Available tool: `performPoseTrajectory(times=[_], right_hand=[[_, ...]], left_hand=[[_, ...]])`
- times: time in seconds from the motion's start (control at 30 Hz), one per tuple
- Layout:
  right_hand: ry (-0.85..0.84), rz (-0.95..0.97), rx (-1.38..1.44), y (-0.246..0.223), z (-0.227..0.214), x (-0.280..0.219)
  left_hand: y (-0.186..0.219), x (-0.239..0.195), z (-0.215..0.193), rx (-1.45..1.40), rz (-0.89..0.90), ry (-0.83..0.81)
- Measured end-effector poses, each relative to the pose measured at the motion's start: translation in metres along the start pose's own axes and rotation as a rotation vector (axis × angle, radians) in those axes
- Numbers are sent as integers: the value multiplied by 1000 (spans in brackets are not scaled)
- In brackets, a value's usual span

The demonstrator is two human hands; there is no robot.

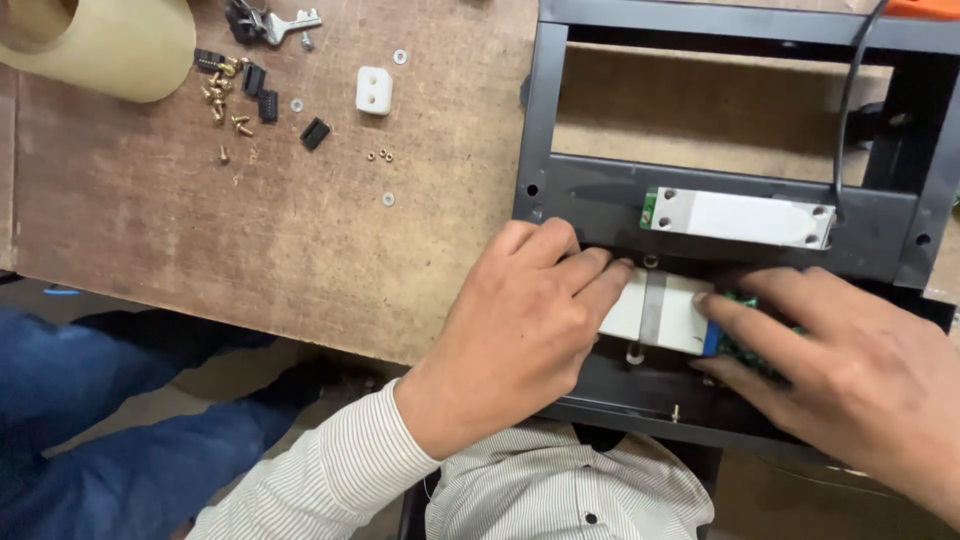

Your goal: The person works on a black metal enclosure on a workbench, positioning a small transformer module with red and green wires inside the frame and routing its wires. They then place a white rectangular component into the enclosure, secure it, and use a screwdriver to drive screws into the assembly.

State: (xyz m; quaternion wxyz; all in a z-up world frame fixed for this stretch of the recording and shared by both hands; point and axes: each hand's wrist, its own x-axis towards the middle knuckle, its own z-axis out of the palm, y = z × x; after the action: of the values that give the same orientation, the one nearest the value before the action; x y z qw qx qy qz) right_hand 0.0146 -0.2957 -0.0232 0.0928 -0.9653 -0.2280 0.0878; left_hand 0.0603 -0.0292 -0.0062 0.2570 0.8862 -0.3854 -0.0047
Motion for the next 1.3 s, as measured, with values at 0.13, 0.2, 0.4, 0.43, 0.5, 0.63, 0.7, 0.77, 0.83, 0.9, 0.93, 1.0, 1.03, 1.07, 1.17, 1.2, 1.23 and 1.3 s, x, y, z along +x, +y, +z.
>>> performPoseTrajectory(times=[0.13,0.2,0.4,0.43,0.5,0.63,0.7,0.77,0.83,0.9,0.93,1.0,1.03,1.07,1.17,1.2,1.23,1.3], right_hand=[[91,-111,59,-16,-9,7],[103,-136,86,-18,-9,12],[-96,-63,185,-10,-4,24],[-79,-71,198,-10,-4,25],[-60,-74,212,-10,-4,25],[-11,-172,65,-14,-6,24],[1,-208,9,-17,-6,25],[-56,-304,-197,-18,-5,27],[-81,-329,-255,-17,-3,29],[-105,-348,-315,-14,0,28],[-59,-359,-301,-11,3,27],[-10,-376,-293,-7,5,24],[40,-388,-252,-8,4,24],[93,-401,-213,-7,3,25],[127,-438,-105,-3,4,26],[126,-443,-104,-1,6,26],[137,-468,-76,2,7,26],[139,-485,-46,6,10,25]], left_hand=[[0,1,0,-2,-5,19],[1,0,1,-9,-7,22],[0,-3,6,-25,-13,65],[0,-3,6,-28,-16,62],[-1,-2,6,-31,-15,55],[0,-1,6,-26,-10,65],[1,-1,6,-34,-13,81],[1,-1,7,-3,-13,78],[2,-2,8,12,-15,84],[3,-2,7,25,-12,91],[3,-1,6,14,-9,87],[4,-1,6,5,-9,90],[4,-2,7,4,-8,98],[3,-2,7,4,-5,108],[2,-2,11,16,-4,138],[1,-3,12,18,-8,140],[1,-2,13,6,-20,140],[0,-2,16,-16,-31,136]])
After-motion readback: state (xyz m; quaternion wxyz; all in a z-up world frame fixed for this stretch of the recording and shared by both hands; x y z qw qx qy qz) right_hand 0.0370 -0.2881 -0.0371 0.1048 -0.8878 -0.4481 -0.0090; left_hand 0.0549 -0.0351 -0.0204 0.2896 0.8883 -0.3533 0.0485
